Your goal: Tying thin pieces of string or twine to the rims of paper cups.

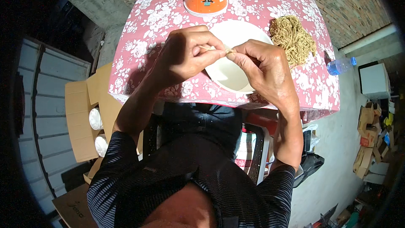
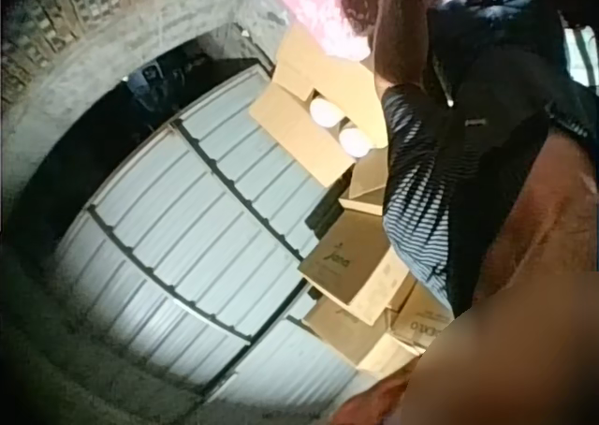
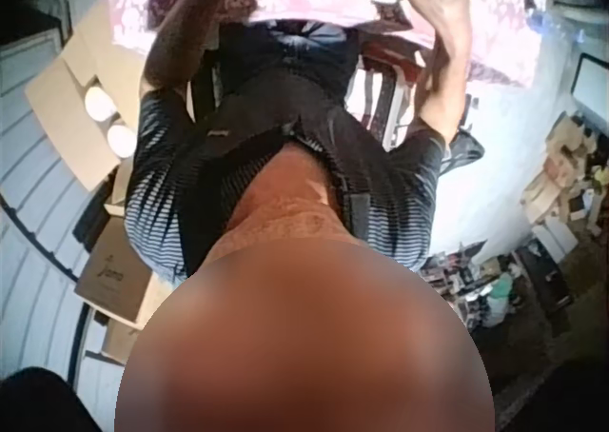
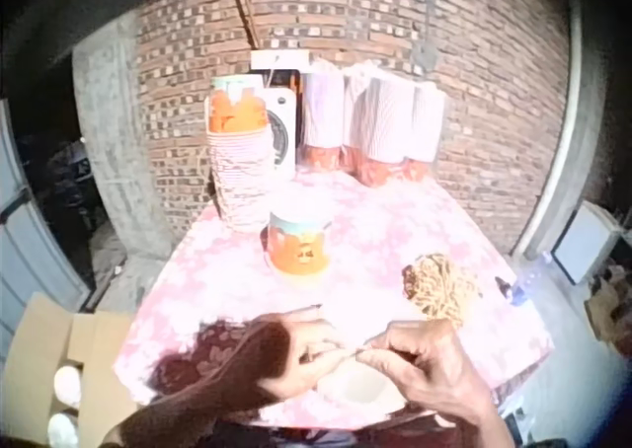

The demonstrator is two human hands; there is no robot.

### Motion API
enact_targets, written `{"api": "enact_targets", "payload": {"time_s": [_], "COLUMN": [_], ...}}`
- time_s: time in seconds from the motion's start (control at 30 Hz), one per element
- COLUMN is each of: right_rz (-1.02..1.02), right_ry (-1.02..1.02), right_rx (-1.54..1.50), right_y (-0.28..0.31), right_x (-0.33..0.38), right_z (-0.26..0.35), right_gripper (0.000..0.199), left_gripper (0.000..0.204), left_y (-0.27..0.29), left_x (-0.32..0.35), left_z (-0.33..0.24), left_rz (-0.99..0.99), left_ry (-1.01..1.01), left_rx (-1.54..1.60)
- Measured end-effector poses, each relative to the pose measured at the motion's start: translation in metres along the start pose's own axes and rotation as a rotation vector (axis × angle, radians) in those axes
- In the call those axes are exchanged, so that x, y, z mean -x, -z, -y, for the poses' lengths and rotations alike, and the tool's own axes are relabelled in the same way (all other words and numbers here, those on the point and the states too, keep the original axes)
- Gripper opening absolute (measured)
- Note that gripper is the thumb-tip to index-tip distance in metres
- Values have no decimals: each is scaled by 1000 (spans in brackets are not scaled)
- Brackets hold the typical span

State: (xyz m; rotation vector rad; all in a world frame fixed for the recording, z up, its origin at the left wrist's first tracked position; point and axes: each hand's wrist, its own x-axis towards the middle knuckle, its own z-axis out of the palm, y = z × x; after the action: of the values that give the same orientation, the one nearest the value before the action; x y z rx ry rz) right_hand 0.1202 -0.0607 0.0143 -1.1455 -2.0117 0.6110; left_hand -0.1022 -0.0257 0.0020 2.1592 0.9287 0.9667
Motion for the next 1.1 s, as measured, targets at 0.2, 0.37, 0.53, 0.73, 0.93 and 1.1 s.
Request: {"api": "enact_targets", "payload": {"time_s": [0.2,0.37,0.53,0.73,0.93,1.1], "right_rz": [-166,-552,-521,-559,-412,-63], "right_ry": [-296,-200,-165,-123,143,308], "right_rx": [-412,-906,-1148,-1227,-778,106], "right_y": [11,14,13,17,35,26], "right_x": [9,5,9,8,28,51], "right_z": [-10,-17,-27,-29,-26,17], "right_gripper": [14,17,16,15,17,46], "left_gripper": [12,15,13,18,28,11], "left_y": [-5,-6,-6,-9,-10,31], "left_x": [8,13,9,3,0,24], "left_z": [13,24,26,36,45,29], "left_rz": [-89,-131,-123,172,-147,-194], "left_ry": [-256,-283,-287,-273,-594,-151], "left_rx": [-45,-35,-21,87,-37,165]}}
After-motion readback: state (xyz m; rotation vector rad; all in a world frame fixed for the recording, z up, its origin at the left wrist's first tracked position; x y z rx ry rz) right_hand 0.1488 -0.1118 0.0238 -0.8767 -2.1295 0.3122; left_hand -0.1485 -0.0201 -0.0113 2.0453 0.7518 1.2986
